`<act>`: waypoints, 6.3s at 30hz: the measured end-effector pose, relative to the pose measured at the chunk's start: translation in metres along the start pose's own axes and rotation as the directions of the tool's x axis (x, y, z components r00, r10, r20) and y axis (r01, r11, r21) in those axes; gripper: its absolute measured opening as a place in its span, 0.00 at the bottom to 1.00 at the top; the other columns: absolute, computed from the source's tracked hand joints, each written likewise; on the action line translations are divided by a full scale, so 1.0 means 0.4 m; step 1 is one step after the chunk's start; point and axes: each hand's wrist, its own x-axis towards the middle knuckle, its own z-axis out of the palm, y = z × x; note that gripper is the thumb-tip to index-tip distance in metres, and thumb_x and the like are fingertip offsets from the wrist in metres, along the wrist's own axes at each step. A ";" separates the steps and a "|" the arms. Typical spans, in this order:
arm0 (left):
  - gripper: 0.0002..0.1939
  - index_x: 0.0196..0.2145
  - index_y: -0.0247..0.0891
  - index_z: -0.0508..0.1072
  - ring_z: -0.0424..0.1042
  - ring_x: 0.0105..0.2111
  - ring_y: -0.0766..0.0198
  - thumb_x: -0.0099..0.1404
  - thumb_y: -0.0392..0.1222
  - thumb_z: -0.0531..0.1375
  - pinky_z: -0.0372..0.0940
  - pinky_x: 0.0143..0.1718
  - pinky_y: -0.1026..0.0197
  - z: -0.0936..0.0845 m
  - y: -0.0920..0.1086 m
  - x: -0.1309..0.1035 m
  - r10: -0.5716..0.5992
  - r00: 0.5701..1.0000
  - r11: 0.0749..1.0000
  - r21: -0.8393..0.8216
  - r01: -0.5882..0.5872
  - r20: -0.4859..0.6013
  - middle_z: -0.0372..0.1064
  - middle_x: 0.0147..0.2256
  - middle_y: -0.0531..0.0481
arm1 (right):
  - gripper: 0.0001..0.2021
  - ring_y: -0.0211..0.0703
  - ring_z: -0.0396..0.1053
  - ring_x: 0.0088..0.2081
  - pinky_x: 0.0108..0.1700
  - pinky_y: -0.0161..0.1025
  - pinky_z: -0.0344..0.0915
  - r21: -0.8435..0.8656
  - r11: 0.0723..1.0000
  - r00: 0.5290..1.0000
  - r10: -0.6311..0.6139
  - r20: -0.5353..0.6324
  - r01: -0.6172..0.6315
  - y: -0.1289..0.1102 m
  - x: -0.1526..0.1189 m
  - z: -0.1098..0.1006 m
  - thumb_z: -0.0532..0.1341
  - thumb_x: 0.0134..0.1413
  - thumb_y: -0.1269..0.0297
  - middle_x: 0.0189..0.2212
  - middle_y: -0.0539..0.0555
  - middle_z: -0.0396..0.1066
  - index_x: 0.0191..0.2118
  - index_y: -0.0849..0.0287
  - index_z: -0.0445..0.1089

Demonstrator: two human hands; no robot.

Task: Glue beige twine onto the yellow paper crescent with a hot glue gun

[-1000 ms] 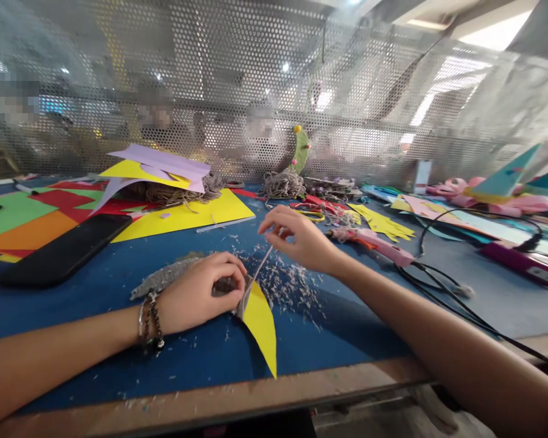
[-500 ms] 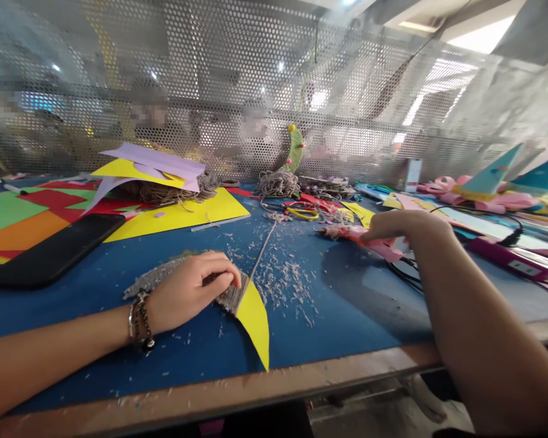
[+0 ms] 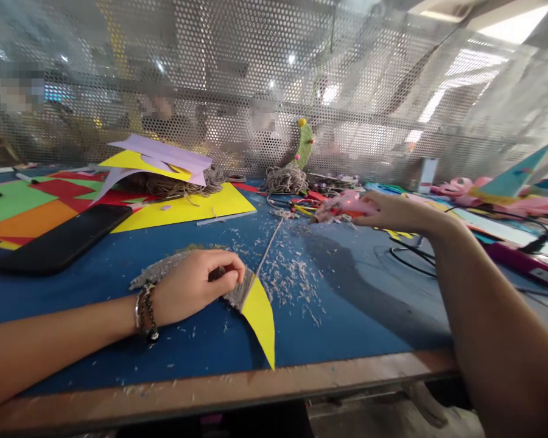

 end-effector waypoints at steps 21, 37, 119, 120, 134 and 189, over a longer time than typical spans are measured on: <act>0.15 0.39 0.41 0.70 0.63 0.36 0.66 0.61 0.30 0.48 0.57 0.39 0.64 0.014 -0.011 -0.001 0.185 0.972 0.967 0.151 -0.206 0.146 0.62 0.34 0.51 | 0.18 0.33 0.49 0.22 0.25 0.36 0.47 -0.092 0.995 0.993 0.037 -0.108 -0.047 -0.124 -0.006 0.062 0.58 0.42 0.51 0.22 0.49 0.54 0.27 0.57 0.50; 0.08 0.32 0.36 0.66 0.63 0.37 0.63 0.63 0.33 0.47 0.57 0.40 0.61 -0.008 -0.016 0.001 0.288 0.930 0.867 0.350 -0.355 0.229 0.64 0.36 0.48 | 0.17 0.32 0.49 0.22 0.24 0.35 0.47 0.119 0.989 0.994 -0.095 0.048 0.088 -0.131 -0.024 0.071 0.58 0.43 0.51 0.21 0.47 0.53 0.27 0.57 0.52; 0.08 0.24 0.35 0.67 0.61 0.27 0.68 0.56 0.30 0.51 0.57 0.32 0.65 -0.030 -0.032 0.004 0.336 0.929 0.936 0.058 -0.348 0.158 0.64 0.24 0.53 | 0.11 0.32 0.51 0.19 0.24 0.33 0.48 0.149 0.856 0.763 -0.510 0.397 0.495 -0.205 -0.101 0.132 0.52 0.50 0.59 0.16 0.45 0.54 0.24 0.56 0.49; 0.08 0.24 0.35 0.66 0.61 0.27 0.68 0.56 0.29 0.51 0.57 0.32 0.65 -0.031 -0.033 0.004 0.337 0.928 0.935 0.058 -0.349 0.158 0.64 0.24 0.53 | 0.11 0.32 0.51 0.19 0.24 0.33 0.48 0.144 0.858 0.764 -0.506 0.400 0.494 -0.204 -0.100 0.132 0.52 0.50 0.60 0.16 0.45 0.54 0.24 0.56 0.49; 0.08 0.24 0.35 0.66 0.61 0.27 0.69 0.56 0.29 0.51 0.57 0.32 0.65 -0.032 -0.033 0.002 0.338 0.929 0.936 0.052 -0.349 0.153 0.64 0.24 0.53 | 0.11 0.32 0.52 0.19 0.23 0.33 0.49 0.110 0.866 0.777 -0.488 0.398 0.488 -0.195 -0.095 0.133 0.51 0.51 0.58 0.18 0.46 0.57 0.25 0.56 0.51; 0.07 0.24 0.35 0.66 0.61 0.27 0.68 0.56 0.29 0.51 0.57 0.33 0.65 -0.029 -0.037 0.002 0.361 0.922 0.926 0.060 -0.372 0.141 0.63 0.25 0.53 | 0.12 0.31 0.50 0.19 0.22 0.33 0.48 -0.036 0.889 0.839 -0.417 0.349 0.457 -0.128 -0.052 0.123 0.53 0.48 0.58 0.17 0.46 0.53 0.24 0.56 0.50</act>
